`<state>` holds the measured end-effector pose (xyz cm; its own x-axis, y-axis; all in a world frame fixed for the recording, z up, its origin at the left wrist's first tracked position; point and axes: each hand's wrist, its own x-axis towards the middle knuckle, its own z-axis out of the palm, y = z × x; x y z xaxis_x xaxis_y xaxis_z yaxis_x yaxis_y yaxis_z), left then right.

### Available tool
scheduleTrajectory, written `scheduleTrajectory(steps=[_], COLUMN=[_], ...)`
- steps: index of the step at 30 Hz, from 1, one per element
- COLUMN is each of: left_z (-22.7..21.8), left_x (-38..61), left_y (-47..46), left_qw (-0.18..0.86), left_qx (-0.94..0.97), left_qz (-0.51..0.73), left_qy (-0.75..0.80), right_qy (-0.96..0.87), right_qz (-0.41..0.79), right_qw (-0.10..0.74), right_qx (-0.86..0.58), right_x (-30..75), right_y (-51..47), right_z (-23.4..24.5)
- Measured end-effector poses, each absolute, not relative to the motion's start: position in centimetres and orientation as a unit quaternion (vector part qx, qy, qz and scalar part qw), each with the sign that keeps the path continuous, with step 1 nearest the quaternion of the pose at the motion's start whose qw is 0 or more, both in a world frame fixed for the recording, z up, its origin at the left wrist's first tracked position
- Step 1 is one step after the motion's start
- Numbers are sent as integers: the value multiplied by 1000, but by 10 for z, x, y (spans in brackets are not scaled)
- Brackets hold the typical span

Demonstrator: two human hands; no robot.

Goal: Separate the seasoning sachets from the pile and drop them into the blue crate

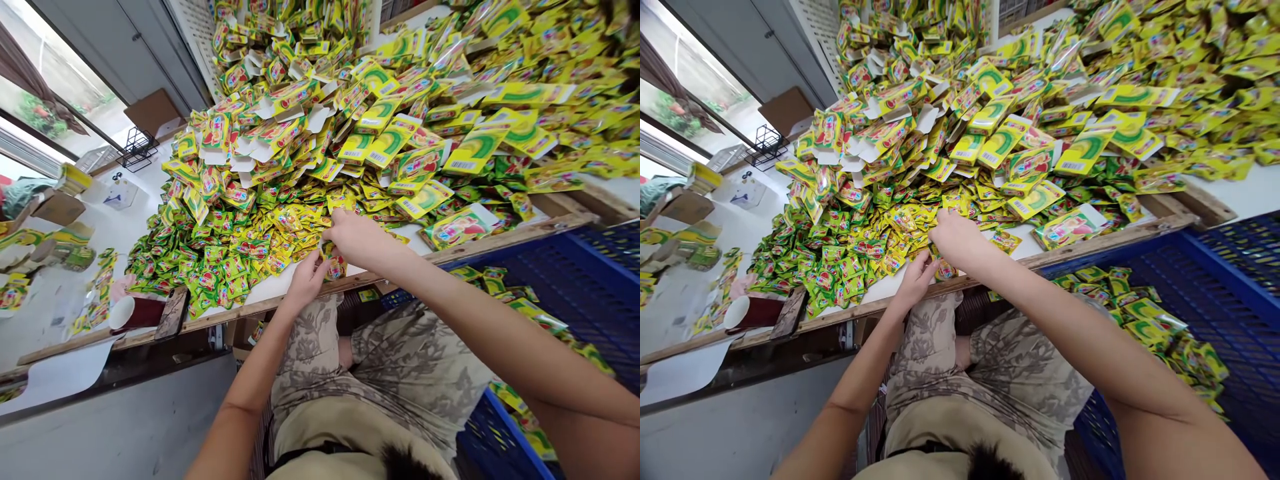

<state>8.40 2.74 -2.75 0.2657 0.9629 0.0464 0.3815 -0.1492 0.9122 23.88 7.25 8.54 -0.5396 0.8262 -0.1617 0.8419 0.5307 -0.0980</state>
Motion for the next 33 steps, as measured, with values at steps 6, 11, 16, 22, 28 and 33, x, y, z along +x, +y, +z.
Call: scheduleTrajectory(steps=[6,11,16,22,28,33], left_z=[-30,-35,-42,-41,-35,-30], left_x=[78,79,78,78,82,82], left_y=[25,27,30,31,33,35], left_qw=[444,499,526,552,574,561], left_qx=[667,635,616,595,585,595], left_qz=[347,380,399,405,391,392], left_qy=[489,451,430,420,419,421], right_qy=[882,865,868,880,878,863], right_qz=[-203,-149,-153,-142,-160,-137], right_qw=[6,-5,17,55,67,115], right_qx=[425,479,472,450,446,472], right_x=[255,255,247,247,246,235], right_y=[89,93,93,95,96,96], right_z=[88,78,67,80,86,86])
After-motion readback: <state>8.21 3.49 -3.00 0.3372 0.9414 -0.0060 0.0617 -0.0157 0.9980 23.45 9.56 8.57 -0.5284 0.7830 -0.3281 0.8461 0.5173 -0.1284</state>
